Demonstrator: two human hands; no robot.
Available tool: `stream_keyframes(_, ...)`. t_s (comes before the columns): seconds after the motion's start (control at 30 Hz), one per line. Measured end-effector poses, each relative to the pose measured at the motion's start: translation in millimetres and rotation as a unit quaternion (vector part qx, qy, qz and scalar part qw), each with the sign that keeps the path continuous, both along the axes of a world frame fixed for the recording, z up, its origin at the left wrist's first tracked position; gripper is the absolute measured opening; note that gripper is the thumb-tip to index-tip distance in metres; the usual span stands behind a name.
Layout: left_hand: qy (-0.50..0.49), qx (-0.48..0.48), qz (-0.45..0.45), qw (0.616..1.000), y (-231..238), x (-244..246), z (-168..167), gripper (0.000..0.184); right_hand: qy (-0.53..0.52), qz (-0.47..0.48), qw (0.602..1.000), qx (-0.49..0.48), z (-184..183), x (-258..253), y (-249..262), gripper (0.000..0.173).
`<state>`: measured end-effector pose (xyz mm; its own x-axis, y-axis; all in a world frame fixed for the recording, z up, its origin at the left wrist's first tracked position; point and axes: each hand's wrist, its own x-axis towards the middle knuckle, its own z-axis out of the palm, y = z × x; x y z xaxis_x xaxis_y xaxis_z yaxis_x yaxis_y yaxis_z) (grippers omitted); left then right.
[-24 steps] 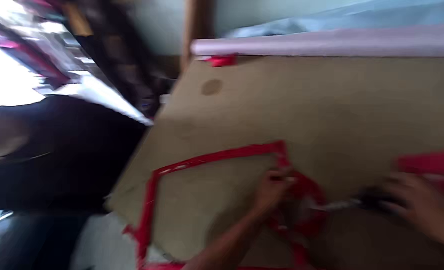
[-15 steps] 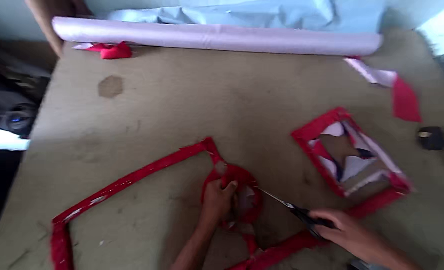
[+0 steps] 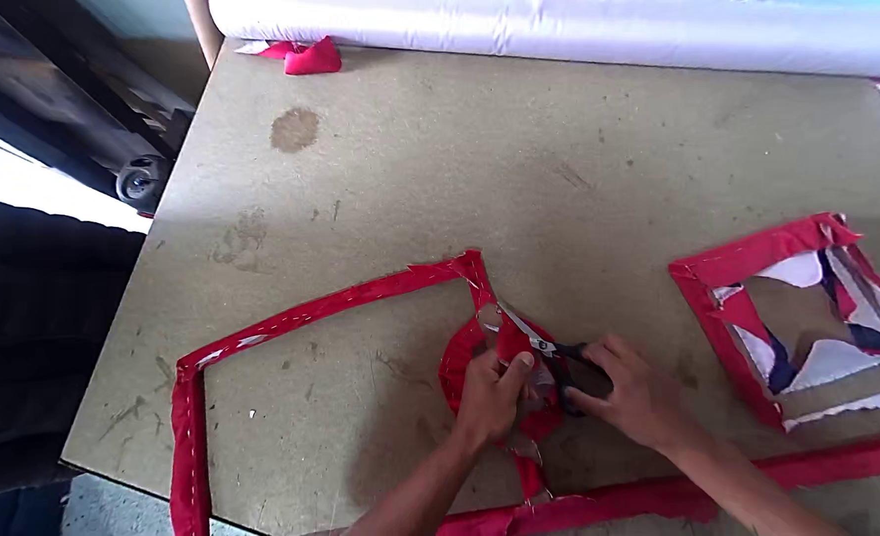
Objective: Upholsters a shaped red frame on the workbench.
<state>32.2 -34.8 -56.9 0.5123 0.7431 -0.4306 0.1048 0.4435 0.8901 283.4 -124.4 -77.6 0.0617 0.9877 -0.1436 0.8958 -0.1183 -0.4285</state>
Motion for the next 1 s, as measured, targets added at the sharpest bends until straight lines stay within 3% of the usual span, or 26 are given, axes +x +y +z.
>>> stream_keyframes(0.17, 0.02, 0.063, -0.047, 0.997, -11, -4, -11, 0.034, 0.054, 0.103, 0.993, 0.015, -6, 23, -2, 0.039)
stream_keyframes(0.3, -0.042, 0.136, -0.081, 0.986, -17, -8, 4, 0.028, 0.062, 0.061, 0.996, 0.005, 3, 16, -11, 0.038)
stream_keyframes(0.37, 0.074, 0.202, -0.051, 0.975, 6, -26, 32, 0.025, 0.036, 0.003, 0.999, -0.012, 14, -4, -8, 0.051)
stream_keyframes(0.43, 0.195, 0.323, -0.038, 0.925, 57, -46, 43, 0.025, -0.001, -0.054, 0.998, -0.017, 25, -32, -4, 0.066)
stream_keyframes(0.5, 0.216, 0.456, -0.055, 0.862, 118, -58, 34, 0.024, -0.037, -0.09, 0.995, -0.009, 31, -63, 7, 0.069)
stream_keyframes(0.57, 0.208, 0.529, -0.128, 0.813, 167, -59, 20, 0.018, -0.067, -0.113, 0.991, 0.002, 31, -93, 22, 0.068)
stream_keyframes(0.63, 0.198, 0.552, -0.203, 0.784, 199, -49, 11, 0.017, -0.083, -0.137, 0.987, 0.015, 30, -110, 41, 0.066)
stream_keyframes(0.73, 0.18, 0.535, -0.284, 0.775, 221, -29, 5, 0.008, -0.103, -0.16, 0.982, 0.014, 27, -124, 56, 0.064)
stream_keyframes(0.9, 0.164, 0.528, -0.32, 0.77, 225, -26, 22, 0.008, -0.134, -0.179, 0.975, -0.004, 29, -140, 78, 0.063)
stream_keyframes(1.0, 0.137, 0.529, -0.323, 0.773, 222, -24, 26, 0.008, -0.089, -0.156, 0.984, -0.005, 29, -142, 78, 0.047)
